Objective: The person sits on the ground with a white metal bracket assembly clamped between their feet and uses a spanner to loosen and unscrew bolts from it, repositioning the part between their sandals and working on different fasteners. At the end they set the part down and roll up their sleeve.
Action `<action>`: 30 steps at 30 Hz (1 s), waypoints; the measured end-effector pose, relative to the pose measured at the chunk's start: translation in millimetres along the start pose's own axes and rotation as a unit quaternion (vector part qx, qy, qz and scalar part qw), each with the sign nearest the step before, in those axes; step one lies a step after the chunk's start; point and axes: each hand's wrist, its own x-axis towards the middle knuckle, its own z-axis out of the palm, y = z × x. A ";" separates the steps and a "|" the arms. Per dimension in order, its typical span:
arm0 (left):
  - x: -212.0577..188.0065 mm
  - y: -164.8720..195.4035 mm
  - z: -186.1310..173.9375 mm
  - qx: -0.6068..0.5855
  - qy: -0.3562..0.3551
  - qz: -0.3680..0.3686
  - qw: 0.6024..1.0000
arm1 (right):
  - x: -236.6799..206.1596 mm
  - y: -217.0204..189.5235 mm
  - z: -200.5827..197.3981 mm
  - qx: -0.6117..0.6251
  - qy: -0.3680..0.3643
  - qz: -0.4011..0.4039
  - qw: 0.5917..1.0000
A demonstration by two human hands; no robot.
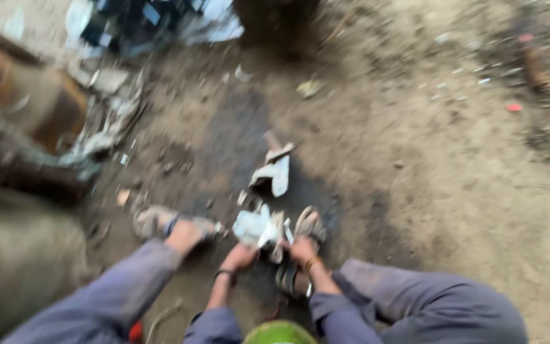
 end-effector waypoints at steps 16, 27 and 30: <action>37.1 28.1 -24.7 -0.204 0.343 -0.290 0.870 | 49.3 11.5 0.6 0.412 -0.038 0.210 0.886; 59.8 19.9 -20.1 -0.115 0.255 -0.170 0.945 | 54.8 2.0 -22.2 0.525 -0.060 0.214 0.821; 57.2 32.9 -20.0 -0.006 0.167 -0.162 0.973 | 48.4 17.0 -25.7 0.555 -0.049 0.232 0.798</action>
